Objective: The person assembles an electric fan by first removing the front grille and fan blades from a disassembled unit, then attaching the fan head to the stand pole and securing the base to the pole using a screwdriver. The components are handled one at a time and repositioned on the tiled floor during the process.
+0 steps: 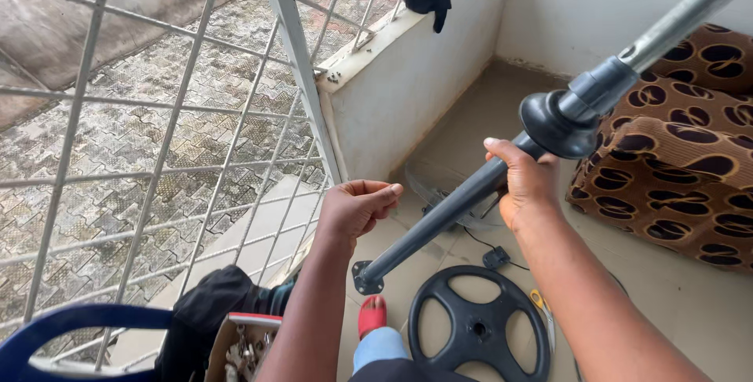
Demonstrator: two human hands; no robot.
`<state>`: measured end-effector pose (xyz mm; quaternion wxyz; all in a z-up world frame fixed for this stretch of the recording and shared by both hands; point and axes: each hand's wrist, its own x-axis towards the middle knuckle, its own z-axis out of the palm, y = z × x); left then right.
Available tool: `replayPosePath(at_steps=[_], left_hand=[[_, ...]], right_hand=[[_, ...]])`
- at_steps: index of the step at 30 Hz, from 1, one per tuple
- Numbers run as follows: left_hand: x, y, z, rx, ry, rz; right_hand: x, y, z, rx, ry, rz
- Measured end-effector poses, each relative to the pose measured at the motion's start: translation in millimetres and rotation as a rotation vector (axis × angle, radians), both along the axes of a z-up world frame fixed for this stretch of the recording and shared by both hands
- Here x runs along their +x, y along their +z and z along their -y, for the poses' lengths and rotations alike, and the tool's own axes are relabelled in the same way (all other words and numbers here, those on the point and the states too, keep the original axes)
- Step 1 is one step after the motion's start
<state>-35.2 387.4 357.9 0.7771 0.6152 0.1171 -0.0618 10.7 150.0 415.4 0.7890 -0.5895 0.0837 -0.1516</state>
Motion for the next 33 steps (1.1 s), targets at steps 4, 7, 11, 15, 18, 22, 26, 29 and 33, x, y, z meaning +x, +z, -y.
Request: replayPosePath(at_steps=[4, 7, 11, 15, 18, 22, 26, 29, 33], left_hand=[[69, -35, -20, 0.034, 0.012, -0.140], [131, -70, -34, 0.028, -0.101, -0.186], [228, -95, -72, 0.049, -0.175, -0.087], [300, -98, -113, 0.357, -0.120, -0.081], [348, -89, -137, 0.571, -0.095, -0.129], [397, -86, -148, 0.886, -0.009, -0.072], [435, -98, -156, 1.062, 0.001, 0.088], [453, -114, -154, 1.126, -0.057, 0.102], [455, -130, -156, 1.119, -0.061, 0.104]], right_hand=[[47, -16, -21, 0.072, -0.058, -0.157], [100, -34, -47, 0.032, -0.096, -0.196], [171, -49, -90, -0.120, -0.051, -0.157], [232, -65, -129, -0.222, -0.100, -0.202], [257, -77, -150, -0.312, -0.097, -0.215], [281, -82, -167, -0.361, -0.058, -0.270], [296, -87, -175, -0.358, -0.015, -0.315], [303, -95, -176, -0.339, -0.030, -0.342], [303, -100, -176, -0.332, -0.047, -0.423]])
